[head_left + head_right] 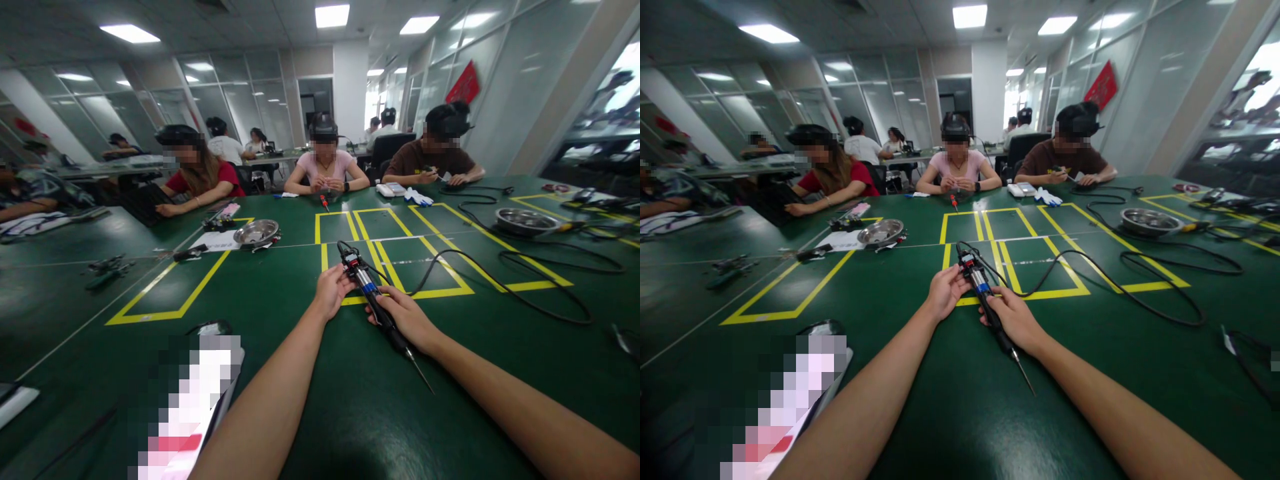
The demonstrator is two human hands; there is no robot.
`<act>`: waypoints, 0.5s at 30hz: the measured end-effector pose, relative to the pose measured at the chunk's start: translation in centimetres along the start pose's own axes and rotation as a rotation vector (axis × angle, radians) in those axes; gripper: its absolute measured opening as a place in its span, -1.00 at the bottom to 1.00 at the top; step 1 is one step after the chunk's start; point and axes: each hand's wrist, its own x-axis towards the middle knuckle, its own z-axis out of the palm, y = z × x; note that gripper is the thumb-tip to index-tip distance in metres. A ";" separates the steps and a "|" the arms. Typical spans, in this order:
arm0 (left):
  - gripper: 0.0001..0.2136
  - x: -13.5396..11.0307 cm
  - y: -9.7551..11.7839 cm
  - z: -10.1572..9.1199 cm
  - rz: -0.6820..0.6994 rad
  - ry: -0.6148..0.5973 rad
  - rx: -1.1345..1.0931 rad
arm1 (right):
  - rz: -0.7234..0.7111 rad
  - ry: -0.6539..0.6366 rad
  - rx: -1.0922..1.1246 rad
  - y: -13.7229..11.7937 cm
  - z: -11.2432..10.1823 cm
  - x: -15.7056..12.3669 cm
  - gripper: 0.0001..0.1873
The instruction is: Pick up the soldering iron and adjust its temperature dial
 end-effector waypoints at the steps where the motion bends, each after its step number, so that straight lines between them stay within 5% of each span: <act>1: -0.83 0.0 0.0 0.0 0.004 0.009 -0.001 | -0.015 -0.004 -0.008 0.1 0.1 0.1 -0.60; 10: -0.68 -0.2 -0.2 0.0 0.004 -0.015 0.035 | -0.051 0.011 0.078 0.2 -0.1 -0.1 -0.50; 15: -0.76 -0.2 -0.2 0.0 0.021 0.046 0.035 | -0.060 0.014 0.068 0.1 0.0 -0.4 -0.48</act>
